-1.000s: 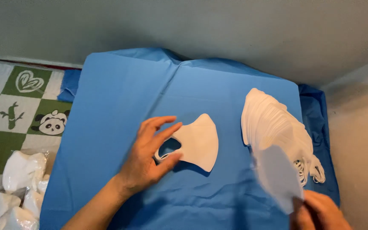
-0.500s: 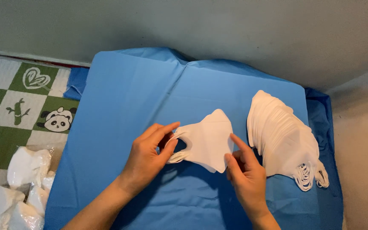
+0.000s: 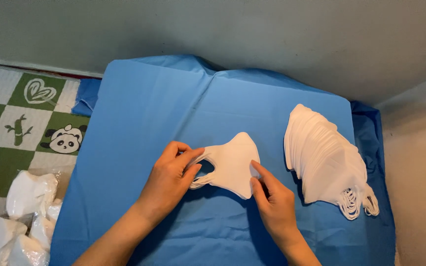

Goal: Sorting and packaging white face masks into plastic bags.

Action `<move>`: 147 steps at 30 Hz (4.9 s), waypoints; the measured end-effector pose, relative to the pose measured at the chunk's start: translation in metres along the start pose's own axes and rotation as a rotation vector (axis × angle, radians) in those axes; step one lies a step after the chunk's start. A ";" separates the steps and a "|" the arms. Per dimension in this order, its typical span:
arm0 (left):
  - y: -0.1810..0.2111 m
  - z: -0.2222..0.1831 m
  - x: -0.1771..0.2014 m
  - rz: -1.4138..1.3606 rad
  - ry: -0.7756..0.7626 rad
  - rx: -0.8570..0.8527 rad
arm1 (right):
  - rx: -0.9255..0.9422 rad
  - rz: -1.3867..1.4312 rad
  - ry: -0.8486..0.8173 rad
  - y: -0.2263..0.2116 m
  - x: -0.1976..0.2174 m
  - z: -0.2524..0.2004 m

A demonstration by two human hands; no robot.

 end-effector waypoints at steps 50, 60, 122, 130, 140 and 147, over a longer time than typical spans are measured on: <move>0.031 -0.003 0.023 -0.042 0.117 -0.247 | 0.032 -0.088 0.307 -0.003 0.149 -0.079; 0.018 -0.004 0.010 -0.371 -0.111 -0.032 | -0.055 0.553 0.060 -0.041 0.030 -0.009; 0.004 0.003 0.004 -0.040 0.071 -0.042 | -0.065 -0.249 0.369 0.032 0.137 -0.032; 0.017 0.002 0.008 -0.036 0.054 -0.145 | 0.083 -0.073 0.518 0.003 0.154 -0.071; 0.025 -0.007 0.004 -0.381 -0.129 -0.198 | -0.163 0.704 0.102 -0.009 0.034 -0.025; 0.022 -0.004 0.017 -0.258 0.115 -0.157 | -0.226 0.494 -0.002 -0.007 0.009 -0.002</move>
Point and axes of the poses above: each hand's wrist, its own z-axis towards the middle knuckle, its own x-axis out of the back of the hand, y = z × x, the point moved 7 cm from there along z, towards the middle knuckle, and after that the axes turned 14 degrees about z, right-handed, at the moved point
